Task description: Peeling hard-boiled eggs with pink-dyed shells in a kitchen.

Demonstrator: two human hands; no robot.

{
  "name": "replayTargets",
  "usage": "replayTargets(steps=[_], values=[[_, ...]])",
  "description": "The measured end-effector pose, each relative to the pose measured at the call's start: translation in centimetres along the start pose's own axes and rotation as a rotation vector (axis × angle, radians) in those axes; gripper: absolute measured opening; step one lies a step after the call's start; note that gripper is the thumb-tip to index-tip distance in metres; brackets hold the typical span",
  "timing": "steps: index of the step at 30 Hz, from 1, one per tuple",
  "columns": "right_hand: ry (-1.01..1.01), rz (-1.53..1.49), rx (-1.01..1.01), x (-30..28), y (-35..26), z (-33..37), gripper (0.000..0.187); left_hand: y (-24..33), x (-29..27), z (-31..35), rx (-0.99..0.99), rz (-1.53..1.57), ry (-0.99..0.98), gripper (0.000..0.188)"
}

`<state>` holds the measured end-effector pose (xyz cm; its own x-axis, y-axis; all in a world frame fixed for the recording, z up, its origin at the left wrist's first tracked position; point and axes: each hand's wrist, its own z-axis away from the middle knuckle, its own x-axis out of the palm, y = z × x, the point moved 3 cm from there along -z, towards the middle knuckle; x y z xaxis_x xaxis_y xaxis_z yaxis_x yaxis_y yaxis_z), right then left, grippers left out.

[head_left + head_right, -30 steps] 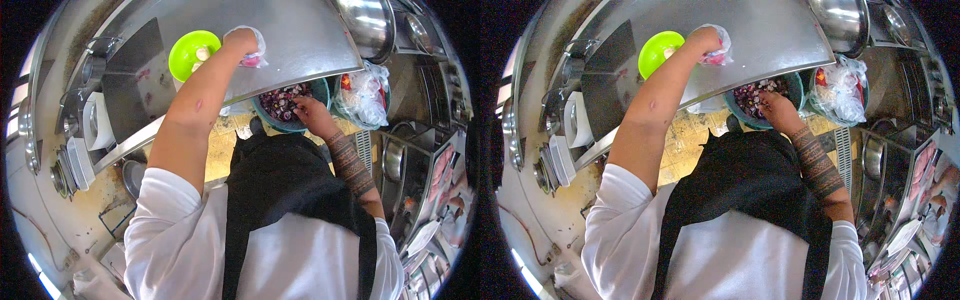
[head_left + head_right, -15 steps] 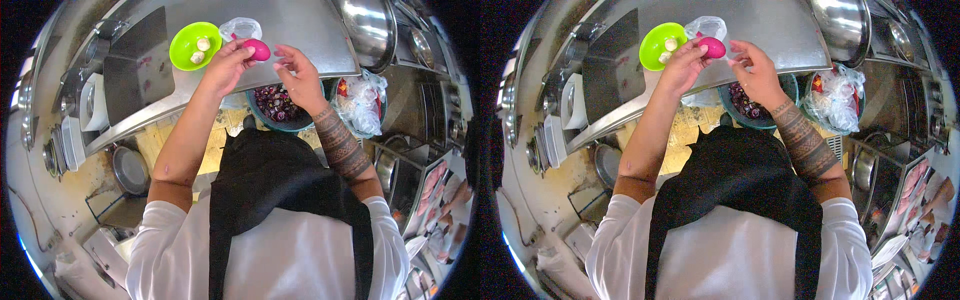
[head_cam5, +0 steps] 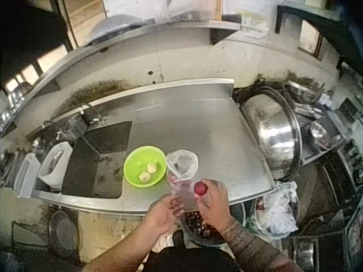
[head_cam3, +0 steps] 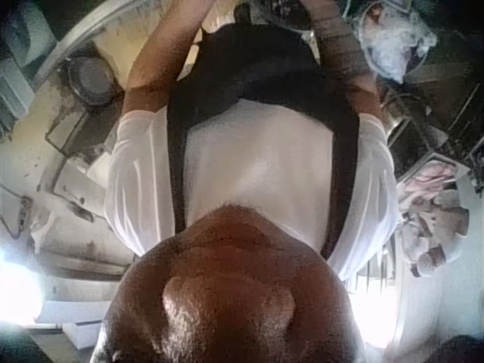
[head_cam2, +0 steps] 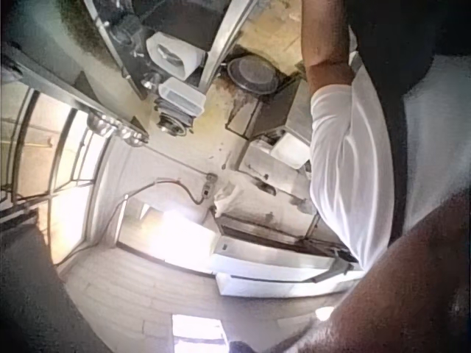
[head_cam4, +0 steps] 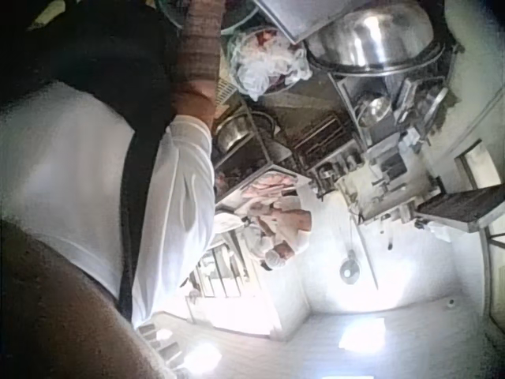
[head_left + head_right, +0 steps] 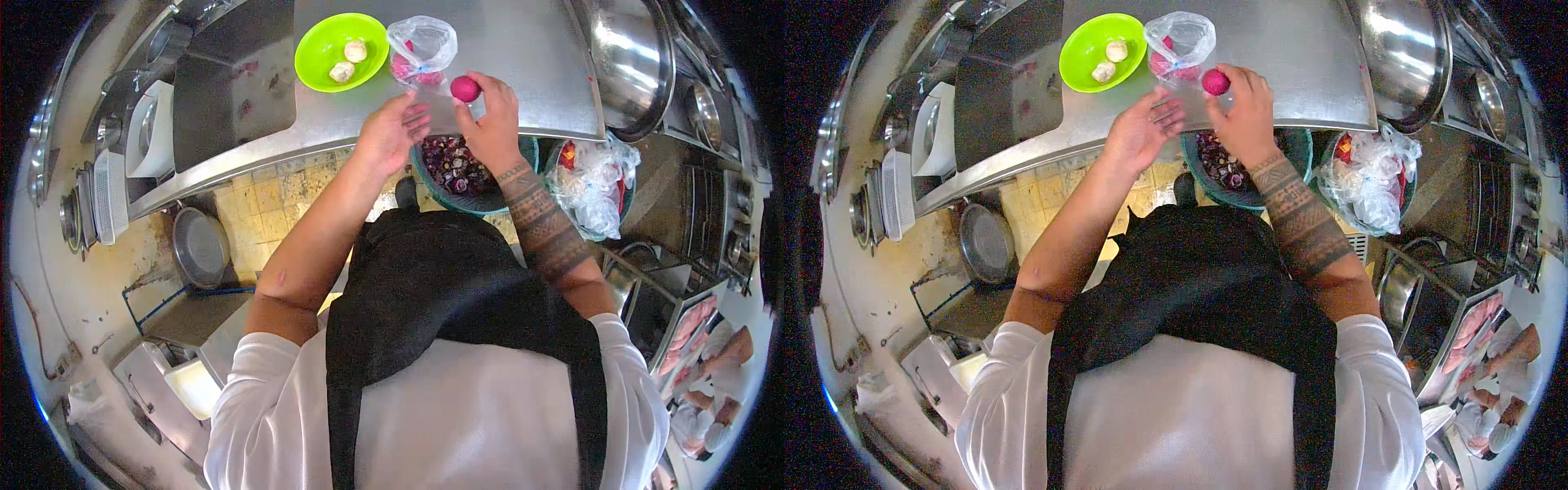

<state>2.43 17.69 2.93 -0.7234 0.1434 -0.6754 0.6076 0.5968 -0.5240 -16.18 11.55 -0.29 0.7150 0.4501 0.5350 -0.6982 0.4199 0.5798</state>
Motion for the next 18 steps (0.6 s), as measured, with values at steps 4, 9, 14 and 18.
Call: replayTargets(steps=[4, 9, 14, 18], values=[[-0.265, 0.136, 0.139, 3.2, 4.4, 2.4, 0.044, 0.6, -2.1, 0.4, 0.057, -0.259, 0.061, 0.045], [-0.192, -1.398, 0.967, 1.7, 3.0, 4.1, 0.034, 1.9, 2.8, 4.3, 0.914, -1.320, -0.153, 0.062], [-0.331, -1.733, 1.142, -0.8, -0.8, 5.3, 0.038, -0.7, 6.4, 3.3, 0.770, -1.098, -0.457, 0.068], [-0.261, -1.119, 0.963, -3.1, 0.8, 6.7, 0.039, -2.2, 7.2, 3.1, 0.713, -1.228, -0.373, 0.063]])
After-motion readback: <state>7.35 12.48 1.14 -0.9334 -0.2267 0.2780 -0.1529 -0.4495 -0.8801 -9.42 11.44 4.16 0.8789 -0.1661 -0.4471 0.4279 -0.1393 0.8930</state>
